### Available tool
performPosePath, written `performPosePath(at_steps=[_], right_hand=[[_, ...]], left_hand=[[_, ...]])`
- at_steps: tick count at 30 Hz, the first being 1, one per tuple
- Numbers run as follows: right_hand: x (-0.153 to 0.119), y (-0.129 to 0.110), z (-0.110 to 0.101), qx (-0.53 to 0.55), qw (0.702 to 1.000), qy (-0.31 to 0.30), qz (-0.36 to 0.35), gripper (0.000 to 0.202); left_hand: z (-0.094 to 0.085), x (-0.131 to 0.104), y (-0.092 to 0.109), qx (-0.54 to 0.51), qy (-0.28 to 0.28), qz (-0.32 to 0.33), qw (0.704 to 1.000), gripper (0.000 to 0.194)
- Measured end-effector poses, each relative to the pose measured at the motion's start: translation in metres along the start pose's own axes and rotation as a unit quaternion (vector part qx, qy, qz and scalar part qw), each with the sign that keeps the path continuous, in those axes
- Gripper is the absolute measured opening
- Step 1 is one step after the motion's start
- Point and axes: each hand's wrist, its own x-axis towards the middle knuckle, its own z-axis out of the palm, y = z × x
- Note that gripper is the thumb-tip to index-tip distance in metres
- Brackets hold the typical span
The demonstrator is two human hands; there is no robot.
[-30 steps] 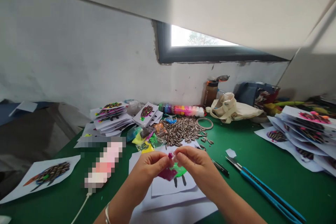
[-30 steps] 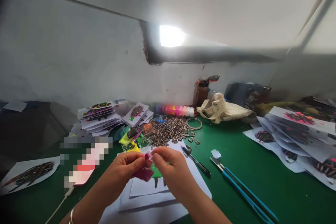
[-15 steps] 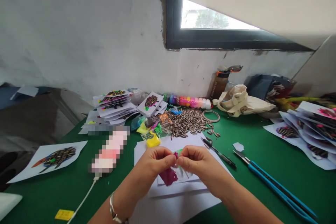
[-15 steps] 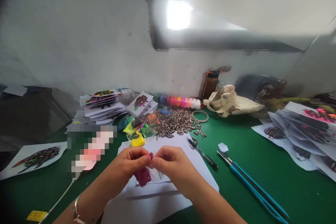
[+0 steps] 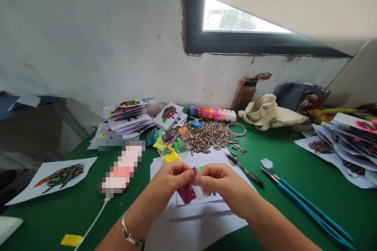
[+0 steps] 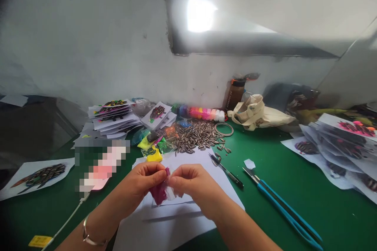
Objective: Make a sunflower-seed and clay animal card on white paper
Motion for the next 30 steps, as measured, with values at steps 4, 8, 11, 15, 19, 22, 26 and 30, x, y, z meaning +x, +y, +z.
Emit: performPosePath(at_steps=[4, 8, 11, 15, 19, 22, 26, 30], right_hand=[[0.0, 0.001, 0.004, -0.045, 0.998, 0.045, -0.028, 0.036], [0.0, 0.003, 0.008, -0.118, 0.987, 0.098, -0.056, 0.04], [0.0, 0.007, 0.01, -0.198, 0.969, 0.118, -0.089, 0.036], [0.0, 0.011, 0.013, -0.292, 0.938, 0.119, -0.147, 0.028], [-0.001, 0.007, 0.014, -0.211, 0.968, 0.072, -0.115, 0.029], [-0.002, 0.0, 0.015, -0.147, 0.986, 0.02, -0.079, 0.034], [-0.004, -0.003, 0.014, -0.153, 0.985, 0.044, -0.072, 0.038], [-0.004, 0.001, 0.014, -0.211, 0.968, 0.101, -0.095, 0.034]], left_hand=[[0.004, 0.0, 0.002, 0.089, 0.08, 0.046, 0.992, 0.038], [0.006, -0.004, 0.004, 0.226, 0.197, 0.153, 0.942, 0.041], [0.009, -0.007, 0.002, 0.264, 0.182, 0.169, 0.932, 0.031], [0.015, -0.006, -0.005, 0.197, 0.133, 0.13, 0.963, 0.023], [0.017, -0.005, -0.006, 0.13, 0.104, 0.111, 0.98, 0.022], [0.017, -0.006, -0.001, 0.133, 0.103, 0.1, 0.981, 0.023], [0.016, -0.006, 0.002, 0.14, 0.102, 0.114, 0.978, 0.023], [0.017, -0.007, 0.001, 0.196, 0.145, 0.135, 0.96, 0.022]])
